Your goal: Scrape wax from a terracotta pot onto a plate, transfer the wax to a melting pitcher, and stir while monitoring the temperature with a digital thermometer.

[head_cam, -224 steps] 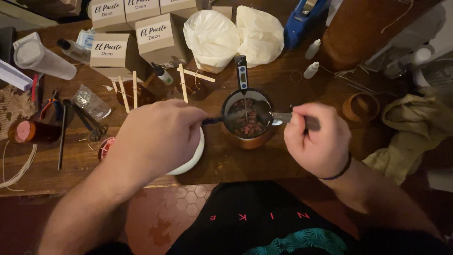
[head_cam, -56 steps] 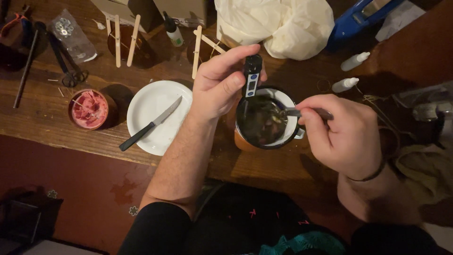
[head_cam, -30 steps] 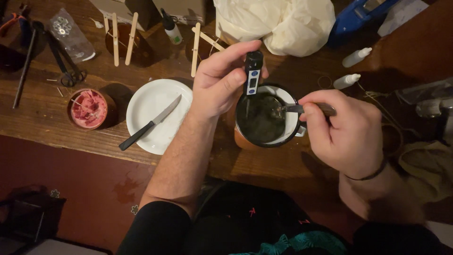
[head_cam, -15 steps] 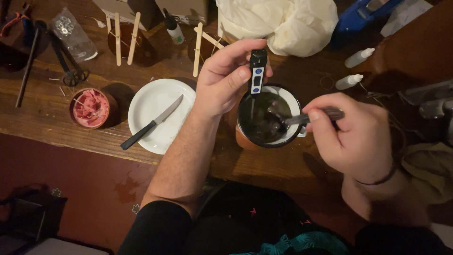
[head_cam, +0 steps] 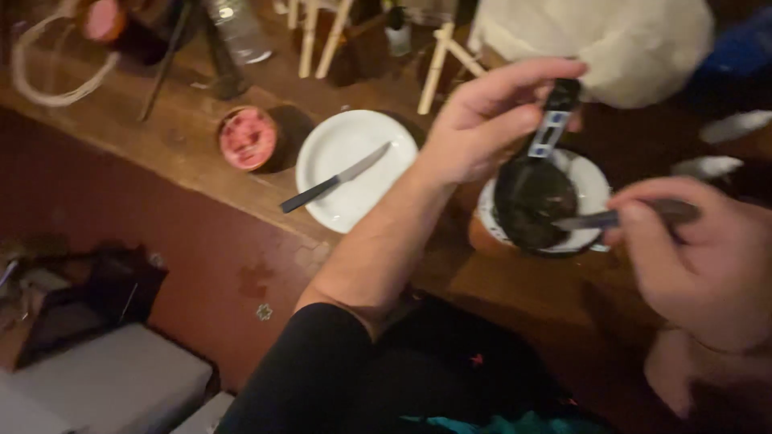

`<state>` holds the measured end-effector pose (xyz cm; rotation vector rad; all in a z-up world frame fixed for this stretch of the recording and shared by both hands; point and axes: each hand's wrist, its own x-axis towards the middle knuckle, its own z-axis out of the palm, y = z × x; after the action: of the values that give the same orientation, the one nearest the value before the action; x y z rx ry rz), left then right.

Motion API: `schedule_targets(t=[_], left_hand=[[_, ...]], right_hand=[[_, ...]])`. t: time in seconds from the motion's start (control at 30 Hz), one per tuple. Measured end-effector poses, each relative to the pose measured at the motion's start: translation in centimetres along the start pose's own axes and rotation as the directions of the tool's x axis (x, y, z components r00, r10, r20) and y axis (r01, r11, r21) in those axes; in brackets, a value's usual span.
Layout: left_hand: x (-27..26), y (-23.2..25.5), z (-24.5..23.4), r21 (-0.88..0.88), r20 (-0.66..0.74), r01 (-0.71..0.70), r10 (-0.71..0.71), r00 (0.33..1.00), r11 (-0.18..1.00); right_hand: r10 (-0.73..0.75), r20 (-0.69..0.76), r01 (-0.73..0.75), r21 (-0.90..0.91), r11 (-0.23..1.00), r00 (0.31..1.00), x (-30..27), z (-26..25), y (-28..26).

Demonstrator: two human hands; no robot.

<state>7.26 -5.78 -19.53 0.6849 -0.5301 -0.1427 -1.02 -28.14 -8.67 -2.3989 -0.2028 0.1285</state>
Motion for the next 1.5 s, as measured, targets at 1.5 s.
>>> schedule_targets(t=[1.5], left_hand=[[0.3,0.7,0.2,0.033,0.056,-0.022,0.02,0.998,0.999]], right_hand=[[-0.137,-0.132,0.158,0.171,0.972,0.982,-0.2,1.9,1.4]])
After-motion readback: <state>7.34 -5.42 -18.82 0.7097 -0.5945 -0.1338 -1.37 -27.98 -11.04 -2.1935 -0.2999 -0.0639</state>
